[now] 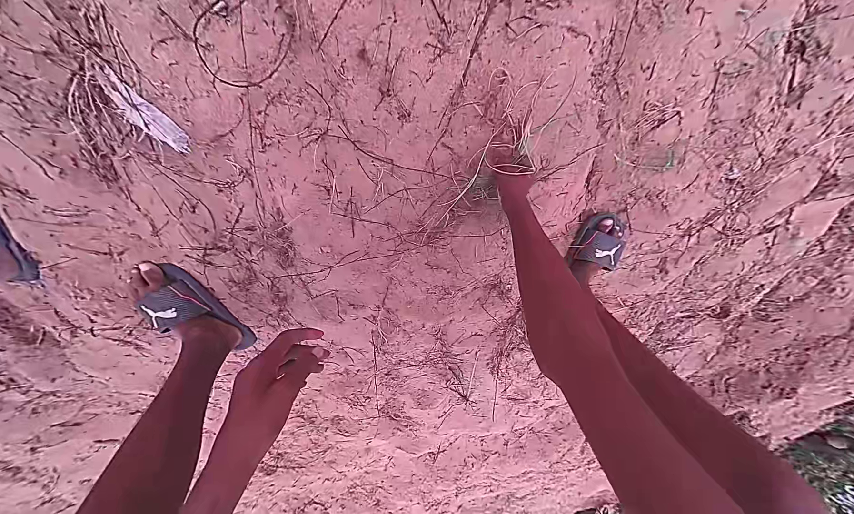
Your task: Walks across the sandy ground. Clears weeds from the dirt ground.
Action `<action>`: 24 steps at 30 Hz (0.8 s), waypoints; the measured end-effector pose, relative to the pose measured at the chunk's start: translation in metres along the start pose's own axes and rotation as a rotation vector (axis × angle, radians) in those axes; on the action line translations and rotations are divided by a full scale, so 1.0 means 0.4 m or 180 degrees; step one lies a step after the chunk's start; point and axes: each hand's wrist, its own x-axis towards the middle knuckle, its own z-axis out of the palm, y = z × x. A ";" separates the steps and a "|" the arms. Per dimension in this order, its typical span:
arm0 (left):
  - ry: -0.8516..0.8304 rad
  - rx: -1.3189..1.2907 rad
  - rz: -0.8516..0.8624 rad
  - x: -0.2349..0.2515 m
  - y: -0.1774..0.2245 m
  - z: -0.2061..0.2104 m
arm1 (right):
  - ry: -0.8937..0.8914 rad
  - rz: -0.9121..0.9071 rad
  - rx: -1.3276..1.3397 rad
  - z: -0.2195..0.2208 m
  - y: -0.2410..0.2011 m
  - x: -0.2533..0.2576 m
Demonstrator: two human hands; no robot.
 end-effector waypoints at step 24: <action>0.0154 0.0100 -0.0141 0.015 -0.122 -0.035 | -0.0492 -0.0570 -0.2229 -0.146 0.143 -0.107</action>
